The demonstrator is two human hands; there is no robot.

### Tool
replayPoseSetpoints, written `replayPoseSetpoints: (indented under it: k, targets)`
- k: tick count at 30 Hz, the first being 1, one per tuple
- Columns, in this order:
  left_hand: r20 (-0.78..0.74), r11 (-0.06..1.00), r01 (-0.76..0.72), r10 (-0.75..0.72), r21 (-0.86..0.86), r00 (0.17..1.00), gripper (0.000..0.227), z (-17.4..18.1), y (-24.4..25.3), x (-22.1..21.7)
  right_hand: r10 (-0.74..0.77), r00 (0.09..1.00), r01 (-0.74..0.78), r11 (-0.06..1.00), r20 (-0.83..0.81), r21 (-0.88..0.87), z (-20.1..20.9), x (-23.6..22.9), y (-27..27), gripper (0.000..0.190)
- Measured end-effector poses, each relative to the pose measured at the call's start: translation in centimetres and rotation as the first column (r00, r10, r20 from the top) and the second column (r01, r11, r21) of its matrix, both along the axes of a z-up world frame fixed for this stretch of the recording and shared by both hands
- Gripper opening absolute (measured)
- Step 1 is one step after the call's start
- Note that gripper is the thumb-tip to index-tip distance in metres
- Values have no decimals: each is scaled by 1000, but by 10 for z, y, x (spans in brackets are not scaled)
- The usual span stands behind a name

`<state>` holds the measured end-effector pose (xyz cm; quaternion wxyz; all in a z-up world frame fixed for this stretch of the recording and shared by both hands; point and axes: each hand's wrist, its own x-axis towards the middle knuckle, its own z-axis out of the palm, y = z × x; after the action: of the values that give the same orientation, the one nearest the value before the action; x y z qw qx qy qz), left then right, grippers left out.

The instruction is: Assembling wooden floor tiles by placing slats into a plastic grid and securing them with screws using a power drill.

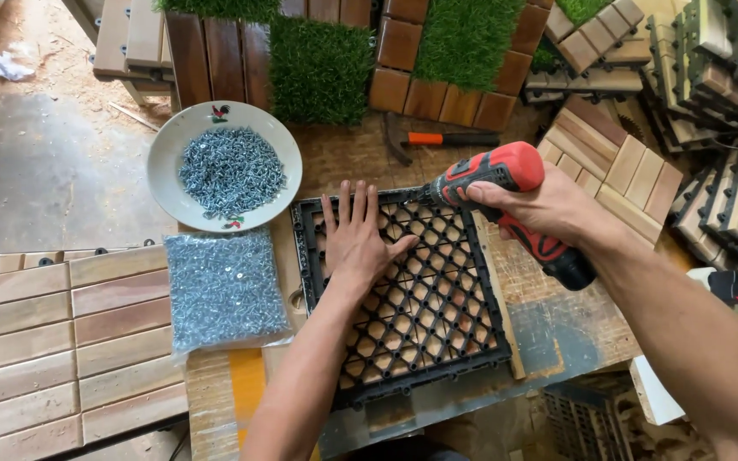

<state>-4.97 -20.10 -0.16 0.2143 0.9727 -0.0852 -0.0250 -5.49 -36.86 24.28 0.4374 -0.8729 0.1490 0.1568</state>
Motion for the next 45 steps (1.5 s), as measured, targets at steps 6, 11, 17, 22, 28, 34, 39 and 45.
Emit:
replayPoseSetpoints:
  k: [6,11,17,22,28,34,39,45]
  targets:
    - [-25,1000,17,-18,-2,1000,111,-6,-1,0,66,995,-73,993,-75,-89,-2,21,12,38]
    - [-23,1000,12,-12,-6,1000,111,-4,-2,3,204,969,-226,960,-141,-163,-4,52,20,53]
    - [-34,1000,2,-1,15,999,110,-7,-3,2,308,936,-331,934,-170,-132,-2,67,35,45]
    - [-25,1000,-3,3,22,1000,110,-11,-3,1,335,915,-373,914,-224,-159,-6,67,32,38]
    - [35,1000,-18,18,-8,999,112,-18,-6,3,381,884,-445,862,-270,-243,10,62,39,42]
    - [289,996,-47,67,-76,955,103,-17,19,7,440,861,-504,806,-255,-312,35,40,51,45]
    - [422,888,-287,429,-360,798,27,3,120,30,360,915,-370,929,182,22,-2,28,3,28]
    - [-32,888,-455,454,-71,890,40,-8,191,46,-7,990,-48,920,139,389,-88,1,30,59]
